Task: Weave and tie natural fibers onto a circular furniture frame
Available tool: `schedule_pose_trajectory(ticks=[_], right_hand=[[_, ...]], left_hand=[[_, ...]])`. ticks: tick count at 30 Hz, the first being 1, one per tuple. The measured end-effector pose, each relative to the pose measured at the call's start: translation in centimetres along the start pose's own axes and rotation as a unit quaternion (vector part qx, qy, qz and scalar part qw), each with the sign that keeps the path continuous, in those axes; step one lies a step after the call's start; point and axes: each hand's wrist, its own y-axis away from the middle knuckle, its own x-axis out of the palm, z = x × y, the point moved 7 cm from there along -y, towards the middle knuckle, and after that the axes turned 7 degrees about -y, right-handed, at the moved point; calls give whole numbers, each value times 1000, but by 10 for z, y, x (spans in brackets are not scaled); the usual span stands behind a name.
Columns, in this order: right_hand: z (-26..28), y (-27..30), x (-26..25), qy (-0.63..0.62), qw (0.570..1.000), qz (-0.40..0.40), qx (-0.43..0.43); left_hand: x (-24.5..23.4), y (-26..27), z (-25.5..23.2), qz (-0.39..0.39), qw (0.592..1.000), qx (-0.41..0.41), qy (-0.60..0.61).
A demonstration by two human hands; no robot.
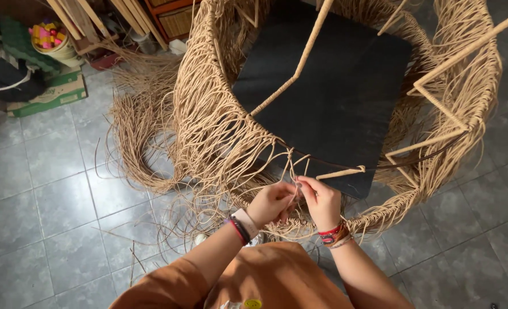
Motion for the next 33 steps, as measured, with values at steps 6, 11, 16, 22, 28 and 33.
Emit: schedule_pose_trajectory(ticks=[6, 11, 16, 22, 28, 33], right_hand=[[-9, -6, 8, -81, 994, 34, 65], [5, -12, 13, -200, 964, 86, 152], [-4, -5, 18, -256, 945, 126, 161], [-20, 2, 22, -323, 921, 134, 169], [-40, 3, 33, -320, 920, 156, 165], [-27, -4, 31, -344, 911, 160, 161]], left_hand=[[44, 19, -15, 328, 879, 13, -346], [23, -21, 22, 213, 963, 154, -56], [9, -43, 113, 279, 902, 109, -310], [23, 12, 17, 311, 882, 79, -345], [12, -1, 64, 292, 886, 73, -353], [16, -8, 61, 247, 889, 123, -366]])
